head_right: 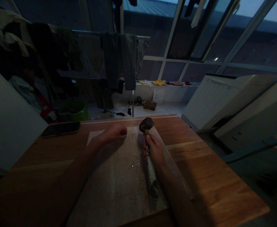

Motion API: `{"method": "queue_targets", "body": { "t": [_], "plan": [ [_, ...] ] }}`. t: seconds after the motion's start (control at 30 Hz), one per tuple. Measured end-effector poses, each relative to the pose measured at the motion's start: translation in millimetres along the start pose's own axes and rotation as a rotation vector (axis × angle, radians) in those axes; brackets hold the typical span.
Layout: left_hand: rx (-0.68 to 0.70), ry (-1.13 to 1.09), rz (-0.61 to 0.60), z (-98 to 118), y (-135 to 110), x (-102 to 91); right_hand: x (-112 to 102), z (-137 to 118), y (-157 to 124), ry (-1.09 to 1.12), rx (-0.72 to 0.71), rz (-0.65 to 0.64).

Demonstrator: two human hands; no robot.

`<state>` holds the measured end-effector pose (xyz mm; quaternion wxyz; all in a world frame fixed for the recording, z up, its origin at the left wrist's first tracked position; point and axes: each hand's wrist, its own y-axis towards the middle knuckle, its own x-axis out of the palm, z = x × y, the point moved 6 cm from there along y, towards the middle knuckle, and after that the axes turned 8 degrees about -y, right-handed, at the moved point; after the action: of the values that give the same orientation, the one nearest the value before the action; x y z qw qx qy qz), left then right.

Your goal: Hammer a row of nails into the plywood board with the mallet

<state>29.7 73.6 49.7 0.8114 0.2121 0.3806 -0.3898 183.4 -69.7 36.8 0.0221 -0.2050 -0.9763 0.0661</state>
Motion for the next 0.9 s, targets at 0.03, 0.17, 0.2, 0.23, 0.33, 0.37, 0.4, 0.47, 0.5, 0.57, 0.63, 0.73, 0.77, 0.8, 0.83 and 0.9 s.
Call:
{"method": "queue_targets", "body": {
  "t": [0.03, 0.17, 0.2, 0.23, 0.33, 0.37, 0.4, 0.47, 0.5, 0.57, 0.63, 0.73, 0.77, 0.8, 0.83, 0.9],
  "plan": [
    [0.001, -0.054, 0.013, -2, 0, 2.6, 1, 0, 0, -0.006, 0.001, -0.012],
    [0.007, -0.289, 0.051, -11, 1, 11.8, 6, -8, -2, -0.02, -0.009, -0.061],
    [0.007, -0.322, 0.055, -13, 1, 13.1, 8, -11, -3, -0.024, -0.01, -0.075],
    [0.004, -0.34, 0.059, -16, 2, 13.7, 11, -14, -3, -0.03, -0.01, -0.089],
    [0.003, -0.356, 0.09, -20, 3, 12.2, 22, -21, -4, -0.064, -0.001, -0.138],
    [0.01, -0.363, 0.098, -20, 3, 11.6, 26, -22, -4, -0.072, 0.002, -0.149],
    [0.017, -0.37, 0.097, -20, 3, 11.5, 30, -21, -4, -0.076, 0.002, -0.156],
    [0.025, -0.374, 0.099, -21, 3, 11.6, 38, -18, -5, -0.082, -0.005, -0.163],
    [0.024, -0.366, 0.101, -21, 3, 11.7, 41, -15, -6, -0.087, -0.013, -0.164],
    [0.024, -0.345, 0.114, -22, 3, 11.3, 45, -10, -7, -0.102, -0.025, -0.177],
    [0.018, -0.336, 0.121, -22, 3, 11.0, 46, -5, -8, -0.108, -0.024, -0.18],
    [-0.01, -0.333, 0.118, -22, 2, 10.5, 42, -2, -8, -0.083, -0.021, -0.16],
    [-0.02, -0.329, 0.115, -22, 2, 10.4, 41, -1, -8, -0.072, -0.023, -0.154],
    [-0.028, -0.324, 0.118, -22, 2, 9.8, 41, -1, -8, -0.064, -0.023, -0.153],
    [-0.033, -0.319, 0.121, -22, 1, 9.3, 40, 0, -8, -0.057, -0.025, -0.153],
    [-0.042, -0.312, 0.131, -23, 1, 8.5, 40, 2, -8, -0.05, -0.026, -0.154]
  ]
}}
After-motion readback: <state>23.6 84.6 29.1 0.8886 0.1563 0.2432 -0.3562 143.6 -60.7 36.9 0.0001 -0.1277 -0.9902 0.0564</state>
